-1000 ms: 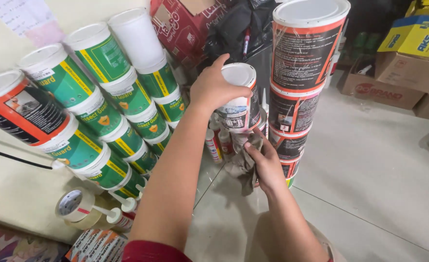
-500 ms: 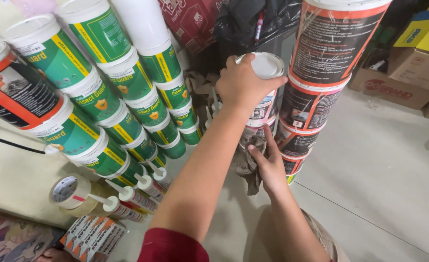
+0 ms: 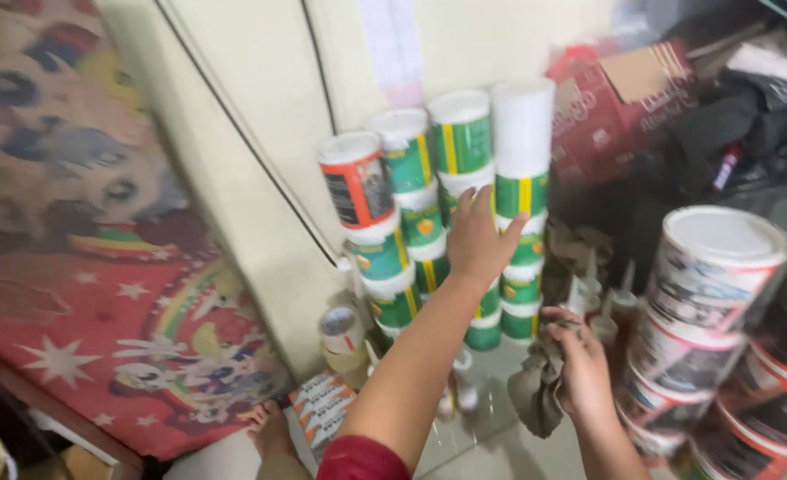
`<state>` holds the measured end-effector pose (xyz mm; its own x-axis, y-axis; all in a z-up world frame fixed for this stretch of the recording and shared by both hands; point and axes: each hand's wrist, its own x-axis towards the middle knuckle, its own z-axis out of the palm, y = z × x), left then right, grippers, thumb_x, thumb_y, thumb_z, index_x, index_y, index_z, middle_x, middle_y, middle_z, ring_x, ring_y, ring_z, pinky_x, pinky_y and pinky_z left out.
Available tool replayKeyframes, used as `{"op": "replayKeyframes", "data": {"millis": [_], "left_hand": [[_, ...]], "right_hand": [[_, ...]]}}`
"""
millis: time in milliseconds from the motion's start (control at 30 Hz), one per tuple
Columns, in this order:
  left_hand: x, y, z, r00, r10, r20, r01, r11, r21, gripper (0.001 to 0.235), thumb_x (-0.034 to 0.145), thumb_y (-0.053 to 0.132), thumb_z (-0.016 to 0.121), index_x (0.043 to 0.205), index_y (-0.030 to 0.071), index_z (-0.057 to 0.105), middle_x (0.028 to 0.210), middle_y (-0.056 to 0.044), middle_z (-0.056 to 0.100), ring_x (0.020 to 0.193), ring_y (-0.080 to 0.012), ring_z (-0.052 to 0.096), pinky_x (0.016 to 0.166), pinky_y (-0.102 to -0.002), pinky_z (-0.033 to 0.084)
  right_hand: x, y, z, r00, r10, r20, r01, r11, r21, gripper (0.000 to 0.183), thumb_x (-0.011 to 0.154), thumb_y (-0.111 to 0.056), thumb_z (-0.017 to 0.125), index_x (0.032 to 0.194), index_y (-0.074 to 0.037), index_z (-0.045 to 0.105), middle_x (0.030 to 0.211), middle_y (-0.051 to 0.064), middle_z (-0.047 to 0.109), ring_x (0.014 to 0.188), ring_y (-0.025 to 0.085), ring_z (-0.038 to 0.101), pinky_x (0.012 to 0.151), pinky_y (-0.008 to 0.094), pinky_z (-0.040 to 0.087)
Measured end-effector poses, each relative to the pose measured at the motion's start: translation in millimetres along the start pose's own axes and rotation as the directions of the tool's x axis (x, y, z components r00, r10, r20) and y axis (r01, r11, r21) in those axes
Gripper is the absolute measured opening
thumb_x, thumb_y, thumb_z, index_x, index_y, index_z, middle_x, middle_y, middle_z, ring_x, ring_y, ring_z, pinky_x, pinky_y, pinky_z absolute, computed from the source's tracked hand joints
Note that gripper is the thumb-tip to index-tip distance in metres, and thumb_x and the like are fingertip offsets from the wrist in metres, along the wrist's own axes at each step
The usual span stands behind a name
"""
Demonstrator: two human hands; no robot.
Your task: Wiping the lids of cylindrical containers with a cloth and stacking them in an organized manner on the floor.
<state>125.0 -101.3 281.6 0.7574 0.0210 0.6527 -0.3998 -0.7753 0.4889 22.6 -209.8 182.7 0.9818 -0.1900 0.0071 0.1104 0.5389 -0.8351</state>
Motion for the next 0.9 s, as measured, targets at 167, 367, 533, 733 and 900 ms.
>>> {"op": "replayKeyframes", "data": {"millis": [167,367,533,733,900], "left_hand": [[39.1,-48.5,-102.8,0.987,-0.015,-0.163,0.061,0.959,0.277,0.067,0.066,0.027,0.067,0.124,0.011,0.036,0.128,-0.014,0.028,0.116,-0.0334,0.03,0.091,-0.043,0.033],[64.9,-86.9,-144.0,0.942,-0.33,0.058,0.274,0.858,0.434,0.085,0.062,0.016,0.072,0.132,0.025,0.024,0.14,-0.014,0.005,0.127,-0.0389,0.009,0.096,-0.051,0.03],[62.9,-112.0,-129.1,0.952,-0.288,0.104,0.283,0.957,0.059,0.091,0.062,-0.005,0.069,0.13,0.034,0.022,0.133,-0.035,0.009,0.122,-0.0447,0.026,0.098,-0.042,0.034],[18.9,-58.2,-162.9,0.989,-0.12,0.089,0.129,0.987,-0.096,0.068,0.073,-0.007,0.054,0.125,0.032,0.033,0.137,-0.028,0.007,0.123,-0.0419,0.026,0.1,-0.04,0.031],[-31.6,-33.8,-153.5,0.982,0.19,-0.017,-0.19,0.972,-0.136,0.044,0.073,0.0,0.057,0.112,0.017,0.045,0.139,-0.027,0.001,0.121,-0.0458,0.023,0.098,-0.047,0.032]], "right_hand": [[73.5,12.2,120.6,0.954,-0.102,0.283,0.241,0.823,-0.515,0.035,0.072,-0.023,0.062,0.105,-0.016,0.056,0.093,0.01,0.051,0.086,0.019,0.042,0.073,0.03,0.034],[98.7,-24.6,218.5,0.834,-0.103,0.542,0.54,0.354,-0.764,0.089,0.071,-0.018,0.066,0.137,-0.031,0.008,0.126,0.025,0.033,0.114,0.04,0.042,0.094,0.046,0.037],[91.3,-28.7,237.1,0.795,-0.097,0.599,0.587,0.37,-0.72,0.105,0.063,-0.014,0.071,0.138,-0.025,-0.002,0.131,0.025,0.03,0.119,0.039,0.036,0.099,0.046,0.031],[81.1,-9.2,222.6,0.852,-0.219,0.476,0.519,0.476,-0.71,0.102,0.067,-0.021,0.065,0.137,-0.024,-0.01,0.126,0.021,0.041,0.11,0.038,0.046,0.093,0.045,0.038],[36.2,-20.4,196.2,0.904,-0.297,0.309,0.427,0.567,-0.704,0.1,0.065,0.0,0.06,0.138,-0.015,-0.007,0.114,0.031,0.046,0.104,0.045,0.048,0.088,0.049,0.04]]}}
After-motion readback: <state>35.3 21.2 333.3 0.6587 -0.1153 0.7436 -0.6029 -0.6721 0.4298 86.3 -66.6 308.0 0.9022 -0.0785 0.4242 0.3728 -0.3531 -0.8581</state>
